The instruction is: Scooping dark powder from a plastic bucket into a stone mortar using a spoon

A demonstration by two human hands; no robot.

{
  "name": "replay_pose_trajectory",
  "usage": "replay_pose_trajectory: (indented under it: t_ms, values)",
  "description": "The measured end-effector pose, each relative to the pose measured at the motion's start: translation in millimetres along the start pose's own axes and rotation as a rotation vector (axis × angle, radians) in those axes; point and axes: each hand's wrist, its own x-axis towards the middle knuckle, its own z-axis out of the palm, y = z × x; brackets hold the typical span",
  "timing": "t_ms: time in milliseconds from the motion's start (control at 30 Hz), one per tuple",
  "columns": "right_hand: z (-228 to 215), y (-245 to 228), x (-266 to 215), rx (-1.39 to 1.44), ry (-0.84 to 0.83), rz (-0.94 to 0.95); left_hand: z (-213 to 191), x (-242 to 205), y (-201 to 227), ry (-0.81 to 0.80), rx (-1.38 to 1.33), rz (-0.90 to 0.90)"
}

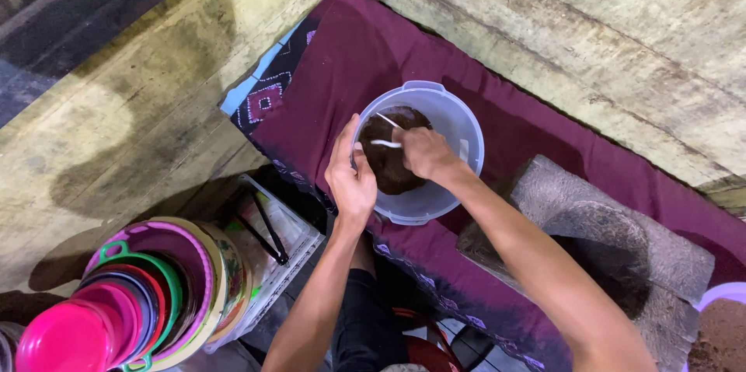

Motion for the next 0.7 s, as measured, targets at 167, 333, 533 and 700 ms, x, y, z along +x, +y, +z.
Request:
replay_pose_trajectory:
  t_ms: [167,333,533,700]
  values:
    - [-39.2,-9.2,-46.2,-0.008,-0.038,-0.021,-1.9,3.9,-1.2,-0.006,0.008,-0.002]
    - [-15.4,8.4,-31.6,-0.143,-0.071,0.127,1.5,5.2,4.2,0.001,-0.020,0.014]
    - [1.0,-6.6,-41.9,-0.111,-0.128,0.089,3.8,5.5,0.9,0.016,-0.023,0.016]
    - [-25.9,-24.8,-59.1,0.063,-0.131,0.051,6.1,9.5,2.8,0.027,-0.021,-0.020]
